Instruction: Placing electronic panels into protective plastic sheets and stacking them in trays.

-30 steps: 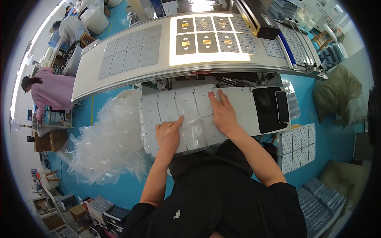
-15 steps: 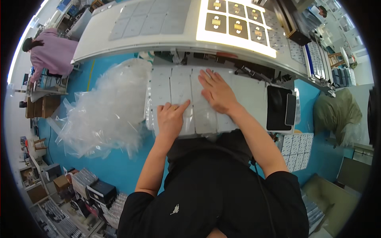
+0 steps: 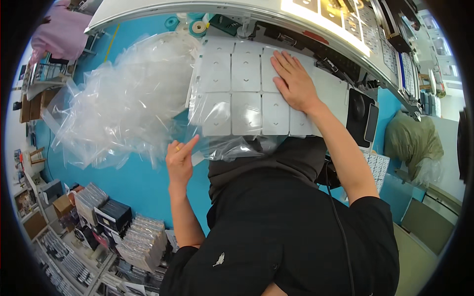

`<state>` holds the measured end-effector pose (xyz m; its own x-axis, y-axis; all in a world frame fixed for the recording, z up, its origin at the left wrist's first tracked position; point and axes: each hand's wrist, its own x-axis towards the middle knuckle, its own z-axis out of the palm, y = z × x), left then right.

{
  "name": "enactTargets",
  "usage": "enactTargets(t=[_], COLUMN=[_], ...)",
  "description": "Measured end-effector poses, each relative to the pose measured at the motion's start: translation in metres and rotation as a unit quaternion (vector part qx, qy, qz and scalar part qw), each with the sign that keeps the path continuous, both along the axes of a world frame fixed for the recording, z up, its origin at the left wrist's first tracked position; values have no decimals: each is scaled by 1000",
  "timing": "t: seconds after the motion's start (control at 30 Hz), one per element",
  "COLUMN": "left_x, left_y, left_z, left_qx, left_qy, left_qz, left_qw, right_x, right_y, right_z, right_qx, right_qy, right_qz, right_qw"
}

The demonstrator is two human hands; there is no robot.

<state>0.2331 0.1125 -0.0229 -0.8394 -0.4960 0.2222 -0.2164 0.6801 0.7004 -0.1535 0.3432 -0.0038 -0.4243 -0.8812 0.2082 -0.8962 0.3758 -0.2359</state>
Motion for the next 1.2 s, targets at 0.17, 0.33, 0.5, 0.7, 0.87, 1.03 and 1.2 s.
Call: enactTargets(t=[0.17,0.33,0.5,0.7,0.87,1.03,1.2], left_x=[60,115,384,631,469,212,25], left_y=[-32,-68,-138,-56,-71,-155,-246], left_z=[-12,-19,-73,19,71,137,72], left_qx=[146,278,75,157,17,-192,-212], left_qy=[-9,8,-130,-113,167,245,52], left_qz=[122,172,416,619,659,444,281], left_qw=[982,945,897,761,734,840,934], right_x=[-1,2,2,2,0,3,26], right_y=[1,0,-3,4,-1,8,55], right_z=[2,4,8,2,3,14,41], right_qx=[9,10,9,8,-4,-39,-142], right_qy=[1,2,10,2,-10,-20,-112], right_qz=[14,24,32,22,32,42,-36], right_qw=[1000,1000,999,1000,999,998,983])
